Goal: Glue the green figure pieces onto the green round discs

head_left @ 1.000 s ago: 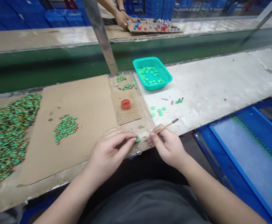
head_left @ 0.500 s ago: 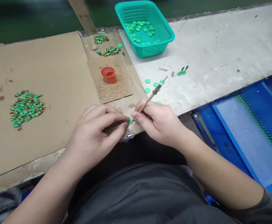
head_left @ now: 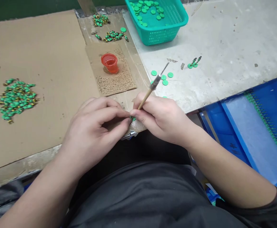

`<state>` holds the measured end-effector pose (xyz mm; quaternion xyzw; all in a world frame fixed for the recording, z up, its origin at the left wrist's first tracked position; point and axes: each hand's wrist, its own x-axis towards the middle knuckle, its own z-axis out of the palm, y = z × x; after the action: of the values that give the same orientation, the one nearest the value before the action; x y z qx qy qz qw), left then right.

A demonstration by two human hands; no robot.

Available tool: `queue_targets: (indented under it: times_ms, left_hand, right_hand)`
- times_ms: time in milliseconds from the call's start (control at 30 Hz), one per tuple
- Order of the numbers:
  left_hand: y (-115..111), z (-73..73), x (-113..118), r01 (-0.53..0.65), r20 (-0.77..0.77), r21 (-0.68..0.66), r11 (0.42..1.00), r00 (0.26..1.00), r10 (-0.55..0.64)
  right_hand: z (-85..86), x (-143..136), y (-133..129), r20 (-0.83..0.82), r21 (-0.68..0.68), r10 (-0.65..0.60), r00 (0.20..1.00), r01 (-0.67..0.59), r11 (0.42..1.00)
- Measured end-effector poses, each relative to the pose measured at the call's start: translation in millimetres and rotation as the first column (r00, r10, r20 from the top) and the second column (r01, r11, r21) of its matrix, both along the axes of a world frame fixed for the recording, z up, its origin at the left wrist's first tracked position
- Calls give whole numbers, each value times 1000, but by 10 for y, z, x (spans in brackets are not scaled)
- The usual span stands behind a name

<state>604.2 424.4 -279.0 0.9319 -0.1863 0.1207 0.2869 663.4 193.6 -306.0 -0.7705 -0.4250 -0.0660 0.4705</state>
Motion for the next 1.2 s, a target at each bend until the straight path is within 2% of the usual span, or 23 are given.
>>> queue_targets:
  times_ms: [200, 467, 600, 700, 767, 900, 1200]
  left_hand:
    - [-1, 15, 8, -6, -17, 12, 1000, 1000, 6]
    - [-22, 41, 14, -25, -63, -22, 999, 998, 23]
    - [-35, -3, 4, -26, -36, -38, 999, 999, 25]
    - [-62, -39, -16, -67, -21, -37, 997, 998, 67]
    - [-77, -55, -26, -87, -27, -31, 996, 996, 86]
    - [-80, -71, -25, -88, -34, -13, 996, 996, 88]
    - [-68, -68, -24, -96, -36, -38, 995, 995, 95]
  right_hand:
    - [7, 0, 5, 22, -26, 4, 1000, -4, 1000]
    - [-21, 17, 33, 21, 37, 39, 999, -39, 999]
    - [-17, -57, 21, -51, 38, -60, 997, 62, 997]
    - [-23, -155, -6, -151, 109, -133, 980, 150, 983]
    - [-31, -203, -20, -168, 135, -136, 976, 159, 978]
    - [-34, -227, -35, -189, 103, -145, 971, 166, 981]
    - [-40, -127, -47, 27, 32, -84, 996, 84, 996]
